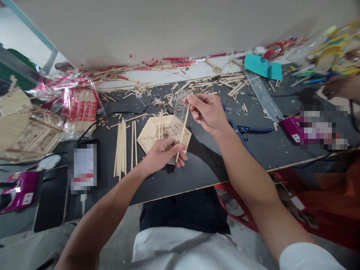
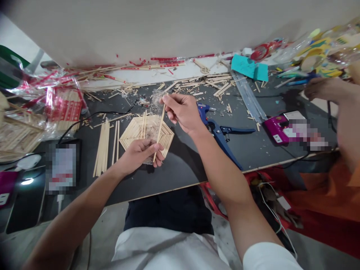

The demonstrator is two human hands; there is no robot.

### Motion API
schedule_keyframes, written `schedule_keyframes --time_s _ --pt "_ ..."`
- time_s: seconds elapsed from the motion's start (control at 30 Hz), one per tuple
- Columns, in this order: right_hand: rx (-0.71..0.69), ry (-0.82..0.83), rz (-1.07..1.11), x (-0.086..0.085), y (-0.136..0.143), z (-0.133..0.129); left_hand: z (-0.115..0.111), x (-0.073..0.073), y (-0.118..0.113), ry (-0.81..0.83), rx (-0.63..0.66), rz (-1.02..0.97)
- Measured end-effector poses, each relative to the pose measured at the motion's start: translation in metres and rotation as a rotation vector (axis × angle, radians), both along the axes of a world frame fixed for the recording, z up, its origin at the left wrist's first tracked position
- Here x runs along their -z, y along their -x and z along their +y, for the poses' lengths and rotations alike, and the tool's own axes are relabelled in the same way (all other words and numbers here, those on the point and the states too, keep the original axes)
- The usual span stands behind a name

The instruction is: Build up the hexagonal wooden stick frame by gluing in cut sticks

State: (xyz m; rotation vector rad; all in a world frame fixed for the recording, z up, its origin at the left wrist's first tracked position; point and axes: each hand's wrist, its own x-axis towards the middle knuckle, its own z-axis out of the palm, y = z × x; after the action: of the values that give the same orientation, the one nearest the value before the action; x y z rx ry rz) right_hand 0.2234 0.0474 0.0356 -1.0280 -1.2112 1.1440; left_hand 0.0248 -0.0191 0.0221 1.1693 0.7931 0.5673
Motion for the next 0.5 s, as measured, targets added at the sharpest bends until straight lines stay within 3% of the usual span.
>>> schedule_keyframes --time_s 0.2,0.33,0.5 --pt "-0.055 -0.030 0.015 -0.004 0.002 -0.005 0.000 -0.003 0.001 0.007 -0.067 -0.004" --pt "-0.209 0.019 -0.055 -0.008 0.014 -0.017 0.004 -0.002 0.004 0.031 -0.168 -0.068" --pt "-0.277 0.049 -0.055 -0.004 0.028 -0.024 0.009 0.002 0.008 0.044 -0.170 -0.054"
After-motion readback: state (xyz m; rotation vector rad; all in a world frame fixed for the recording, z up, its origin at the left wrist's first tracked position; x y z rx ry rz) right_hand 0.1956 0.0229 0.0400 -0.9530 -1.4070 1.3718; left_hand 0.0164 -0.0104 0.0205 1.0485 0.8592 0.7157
